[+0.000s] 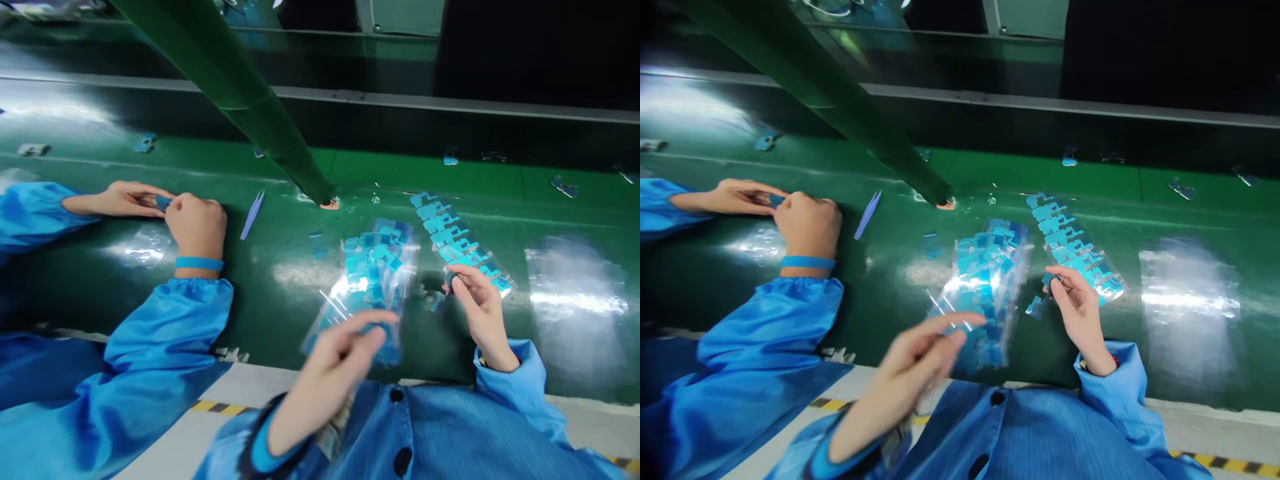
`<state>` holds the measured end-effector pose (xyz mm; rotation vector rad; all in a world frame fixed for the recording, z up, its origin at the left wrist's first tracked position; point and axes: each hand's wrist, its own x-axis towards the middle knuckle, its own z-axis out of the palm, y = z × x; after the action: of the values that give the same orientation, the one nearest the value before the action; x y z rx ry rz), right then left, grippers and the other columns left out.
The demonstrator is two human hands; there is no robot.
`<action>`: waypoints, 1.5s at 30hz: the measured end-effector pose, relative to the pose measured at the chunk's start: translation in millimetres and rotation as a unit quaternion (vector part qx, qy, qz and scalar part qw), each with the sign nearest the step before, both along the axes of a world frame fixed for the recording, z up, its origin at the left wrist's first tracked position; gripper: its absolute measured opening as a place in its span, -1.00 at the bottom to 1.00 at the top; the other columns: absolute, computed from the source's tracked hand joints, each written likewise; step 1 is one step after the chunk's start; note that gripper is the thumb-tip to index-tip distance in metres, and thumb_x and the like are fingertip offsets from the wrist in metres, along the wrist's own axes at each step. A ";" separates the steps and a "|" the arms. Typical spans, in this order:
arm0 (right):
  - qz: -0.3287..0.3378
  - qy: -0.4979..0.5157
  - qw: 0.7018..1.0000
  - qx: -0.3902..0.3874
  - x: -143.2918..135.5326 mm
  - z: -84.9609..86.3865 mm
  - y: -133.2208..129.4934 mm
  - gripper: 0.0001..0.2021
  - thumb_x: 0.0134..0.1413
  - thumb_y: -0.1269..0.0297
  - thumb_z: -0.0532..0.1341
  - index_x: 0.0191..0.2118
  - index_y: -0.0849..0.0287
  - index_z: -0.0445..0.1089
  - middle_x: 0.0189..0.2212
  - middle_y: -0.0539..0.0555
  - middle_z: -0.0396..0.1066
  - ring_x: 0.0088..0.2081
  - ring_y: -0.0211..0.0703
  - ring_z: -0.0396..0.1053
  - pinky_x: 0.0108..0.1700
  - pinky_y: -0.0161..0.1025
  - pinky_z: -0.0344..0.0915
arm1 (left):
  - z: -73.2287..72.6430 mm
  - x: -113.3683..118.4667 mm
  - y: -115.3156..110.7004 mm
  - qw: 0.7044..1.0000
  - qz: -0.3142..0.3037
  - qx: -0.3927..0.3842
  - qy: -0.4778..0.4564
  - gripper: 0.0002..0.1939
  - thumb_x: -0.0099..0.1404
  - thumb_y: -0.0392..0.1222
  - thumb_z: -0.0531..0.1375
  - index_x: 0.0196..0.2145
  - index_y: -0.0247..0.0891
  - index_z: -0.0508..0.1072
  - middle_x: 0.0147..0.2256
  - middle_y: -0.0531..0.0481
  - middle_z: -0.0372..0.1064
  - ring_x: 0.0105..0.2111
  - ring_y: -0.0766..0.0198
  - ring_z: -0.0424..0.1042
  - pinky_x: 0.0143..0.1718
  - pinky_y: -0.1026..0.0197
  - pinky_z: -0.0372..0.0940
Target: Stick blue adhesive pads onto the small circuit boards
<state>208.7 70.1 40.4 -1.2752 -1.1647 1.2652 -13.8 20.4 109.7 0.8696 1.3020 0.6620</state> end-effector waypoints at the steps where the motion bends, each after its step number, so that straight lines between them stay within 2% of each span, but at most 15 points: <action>1: 0.008 0.001 1.000 0.000 -1.5 1.5 -0.3 -0.84 0.16 0.24 0.23 -0.14 0.01 0.46 -0.38 -0.02 0.46 -0.36 -0.28 0.45 -0.31 -0.33 0.36 | -1.9 -16.7 3.2 0.995 0.043 0.031 0.084 -0.49 0.27 0.10 0.15 0.04 -0.30 0.38 -0.75 0.29 -0.09 -0.73 0.45 -0.12 -0.71 0.38 -0.18; 3: 0.025 0.001 1.000 0.000 -5.2 4.1 -1.2 -0.85 0.16 0.23 0.23 -0.15 0.02 0.47 -0.41 -0.02 0.46 -0.39 -0.27 0.44 -0.35 -0.33 0.35 | -12.6 -46.8 13.6 0.975 0.050 0.044 0.210 -0.40 0.26 0.11 0.14 0.14 -0.29 0.26 -0.78 0.31 -0.07 -0.76 0.42 -0.08 -0.71 0.37 -0.17; 5: 0.040 0.000 0.999 0.000 -9.1 5.7 -2.2 -0.86 0.15 0.22 0.23 -0.17 0.04 0.46 -0.45 -0.03 0.45 -0.41 -0.26 0.44 -0.37 -0.33 0.35 | -26.7 -68.6 24.1 0.965 0.002 0.022 0.261 -0.35 0.21 0.14 0.16 0.12 -0.34 0.27 -0.80 0.31 -0.03 -0.76 0.40 -0.05 -0.71 0.36 -0.17; 7: 0.049 -0.004 0.999 -0.002 -12.2 5.6 -3.3 -0.85 0.14 0.21 0.23 -0.18 0.05 0.46 -0.46 -0.02 0.44 -0.42 -0.26 0.43 -0.36 -0.31 0.36 | -37.8 -80.6 30.4 0.963 -0.023 0.001 0.269 -0.40 0.14 0.16 0.22 -0.02 -0.36 0.39 -0.81 0.28 0.02 -0.75 0.41 -0.04 -0.69 0.36 -0.18; 9: 0.055 -0.011 0.998 -0.004 -14.0 4.1 -4.0 -0.84 0.14 0.20 0.23 -0.17 0.07 0.45 -0.44 -0.01 0.43 -0.41 -0.25 0.43 -0.33 -0.28 0.38 | -43.4 -83.8 31.3 0.967 -0.026 -0.012 0.252 -0.52 0.05 0.18 0.26 -0.31 -0.34 0.50 -0.79 0.23 0.07 -0.73 0.43 -0.03 -0.67 0.35 -0.16; 11: 0.061 -0.020 0.998 -0.005 -14.9 2.0 -4.6 -0.84 0.16 0.19 0.21 -0.17 0.08 0.44 -0.44 -0.01 0.40 -0.40 -0.25 0.41 -0.32 -0.27 0.37 | -44.9 -80.4 28.7 0.974 -0.027 -0.022 0.222 -0.55 -0.01 0.19 0.29 -0.59 -0.32 0.45 -0.76 0.18 0.08 -0.71 0.45 -0.02 -0.65 0.35 -0.15; 13: 0.079 -0.030 0.996 -0.007 -15.7 0.2 -5.2 -0.82 0.18 0.20 0.19 -0.12 0.07 0.41 -0.44 -0.02 0.37 -0.40 -0.25 0.39 -0.31 -0.27 0.35 | -45.9 -73.1 24.4 0.981 -0.024 -0.036 0.187 -0.54 -0.02 0.20 0.29 -0.66 -0.31 0.44 -0.76 0.17 0.05 -0.72 0.46 -0.02 -0.65 0.34 -0.13; 21: 0.186 -0.144 0.972 0.016 -22.5 2.8 -9.3 -0.68 0.27 0.25 0.05 0.12 0.00 0.17 -0.28 0.02 0.31 -0.29 -0.22 0.32 -0.13 -0.17 0.29 | -61.2 -58.8 6.9 0.991 0.005 -0.115 0.073 -0.38 0.15 0.32 0.06 -0.41 -0.35 0.55 -0.83 0.30 -0.23 -0.78 0.44 -0.25 -0.73 0.31 -0.19; 24: 0.200 -0.170 0.965 0.021 -24.5 4.9 -10.4 -0.65 0.27 0.25 0.05 0.15 0.01 0.14 -0.25 0.04 0.30 -0.28 -0.21 0.30 -0.10 -0.16 0.28 | -66.8 -64.7 8.0 0.991 -0.031 -0.103 0.082 -0.42 0.21 0.27 0.05 -0.39 -0.33 0.56 -0.83 0.27 -0.17 -0.78 0.42 -0.18 -0.72 0.32 -0.15; 28: 0.220 -0.181 0.958 0.027 -27.5 7.4 -10.7 -0.66 0.28 0.25 0.04 0.15 0.00 0.12 -0.31 0.01 0.27 -0.31 -0.20 0.27 -0.15 -0.18 0.29 | -72.9 -70.4 17.7 0.987 -0.110 -0.042 0.113 -0.52 0.20 0.17 0.15 -0.58 -0.30 0.55 -0.78 0.19 -0.03 -0.72 0.42 -0.03 -0.64 0.34 -0.07; 32: 0.241 -0.198 0.949 0.044 -29.2 7.9 -9.8 -0.64 0.28 0.26 0.02 0.16 0.01 0.08 -0.35 0.00 0.26 -0.31 -0.18 0.28 -0.14 -0.15 0.29 | -67.1 -75.4 30.0 0.973 -0.181 -0.008 0.144 -0.52 0.12 0.16 0.22 -0.73 -0.26 0.47 -0.84 0.19 -0.07 -0.76 0.41 -0.04 -0.67 0.33 -0.13; 34: 0.255 -0.212 0.942 0.056 -29.2 9.4 -8.6 -0.62 0.27 0.27 0.03 0.18 0.01 0.03 -0.35 0.00 0.27 -0.30 -0.17 0.29 -0.13 -0.14 0.28 | -59.1 -76.3 38.0 0.966 -0.182 0.021 0.181 -0.48 0.13 0.16 0.21 -0.78 -0.25 0.38 -0.84 0.17 -0.04 -0.76 0.40 -0.02 -0.67 0.32 -0.13; 37: 0.287 -0.238 0.925 0.067 -29.5 15.7 -6.1 -0.57 0.24 0.33 0.04 0.19 0.00 -0.03 -0.36 -0.02 0.29 -0.34 -0.20 0.27 -0.20 -0.19 0.27 | -47.4 -68.5 54.3 0.956 -0.149 0.106 0.228 -0.52 0.24 0.15 0.12 -0.65 -0.25 0.42 -0.81 0.19 -0.05 -0.74 0.40 -0.02 -0.66 0.33 -0.14; 40: 0.329 -0.255 0.906 0.071 -32.4 23.5 -4.1 -0.50 0.20 0.39 0.05 0.21 -0.01 -0.09 -0.36 -0.05 0.31 -0.42 -0.24 0.24 -0.32 -0.26 0.23 | -44.6 -48.2 69.9 0.957 -0.200 0.131 0.161 -0.62 0.27 0.10 0.09 -0.48 -0.23 0.46 -0.77 0.22 -0.08 -0.74 0.41 -0.10 -0.67 0.32 -0.21; 45: 0.364 -0.256 0.892 0.084 -43.1 25.5 -0.1 -0.42 0.13 0.45 0.05 0.23 0.01 -0.12 -0.38 -0.08 0.34 -0.51 -0.29 0.19 -0.41 -0.30 0.19 | -58.3 -21.2 75.3 0.932 -0.346 0.108 0.009 -0.71 0.25 -0.01 0.14 -0.54 -0.22 0.35 -0.75 0.24 -0.11 -0.72 0.43 -0.19 -0.66 0.28 -0.24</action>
<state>165.6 69.9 65.9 -1.0978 -2.2340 1.3230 -35.0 95.8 51.4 1.4221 0.8525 0.2318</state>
